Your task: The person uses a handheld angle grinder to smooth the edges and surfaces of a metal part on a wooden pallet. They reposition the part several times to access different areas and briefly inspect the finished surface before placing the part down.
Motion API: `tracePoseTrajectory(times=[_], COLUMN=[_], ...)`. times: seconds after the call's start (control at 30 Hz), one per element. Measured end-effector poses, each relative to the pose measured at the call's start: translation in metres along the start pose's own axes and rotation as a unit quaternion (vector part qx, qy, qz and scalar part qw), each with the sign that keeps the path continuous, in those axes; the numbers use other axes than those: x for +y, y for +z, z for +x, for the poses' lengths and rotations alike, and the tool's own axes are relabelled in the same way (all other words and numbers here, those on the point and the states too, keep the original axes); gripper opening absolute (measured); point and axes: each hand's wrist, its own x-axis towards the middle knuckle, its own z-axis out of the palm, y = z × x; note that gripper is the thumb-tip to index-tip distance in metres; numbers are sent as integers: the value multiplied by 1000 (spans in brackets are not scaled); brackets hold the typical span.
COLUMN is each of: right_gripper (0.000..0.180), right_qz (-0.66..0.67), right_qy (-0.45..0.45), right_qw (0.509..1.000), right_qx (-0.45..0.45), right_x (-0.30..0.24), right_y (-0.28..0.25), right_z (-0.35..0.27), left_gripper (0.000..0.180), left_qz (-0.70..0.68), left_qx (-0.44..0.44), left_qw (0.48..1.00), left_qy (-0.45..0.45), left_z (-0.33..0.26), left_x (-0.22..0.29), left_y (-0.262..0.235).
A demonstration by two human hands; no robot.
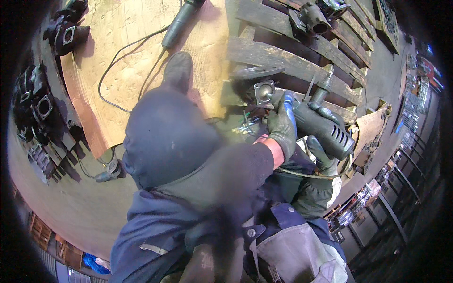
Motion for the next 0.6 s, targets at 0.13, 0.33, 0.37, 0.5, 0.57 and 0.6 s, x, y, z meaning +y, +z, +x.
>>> tracePoseTrajectory(times=[0.13,0.33,0.37,0.5,0.57,0.6], right_gripper=[79,79,79,78,78,78], right_qz=[-9,-20,-21,-31,-48,-58], right_qy=[0,-8,-8,-19,-28,-33], right_qw=[1000,1000,1000,999,998,997], right_qx=[-5,-16,-19,-27,-37,-43], right_x=[2,7,8,8,6,5], right_y=[1,3,3,-1,-6,-9], right_z=[1,3,4,8,9,10], left_gripper=[93,93,93,94,94,94], left_qz=[-2,-2,-3,-6,-7,-9], left_qx=[0,2,2,-2,-5,-7], left_qw=[1000,1000,1000,1000,1000,1000], left_qy=[-1,0,1,0,-1,-1], left_z=[3,7,8,8,8,7], left_x=[0,3,3,0,-2,-4], left_y=[-1,-2,-2,-2,-1,-1])
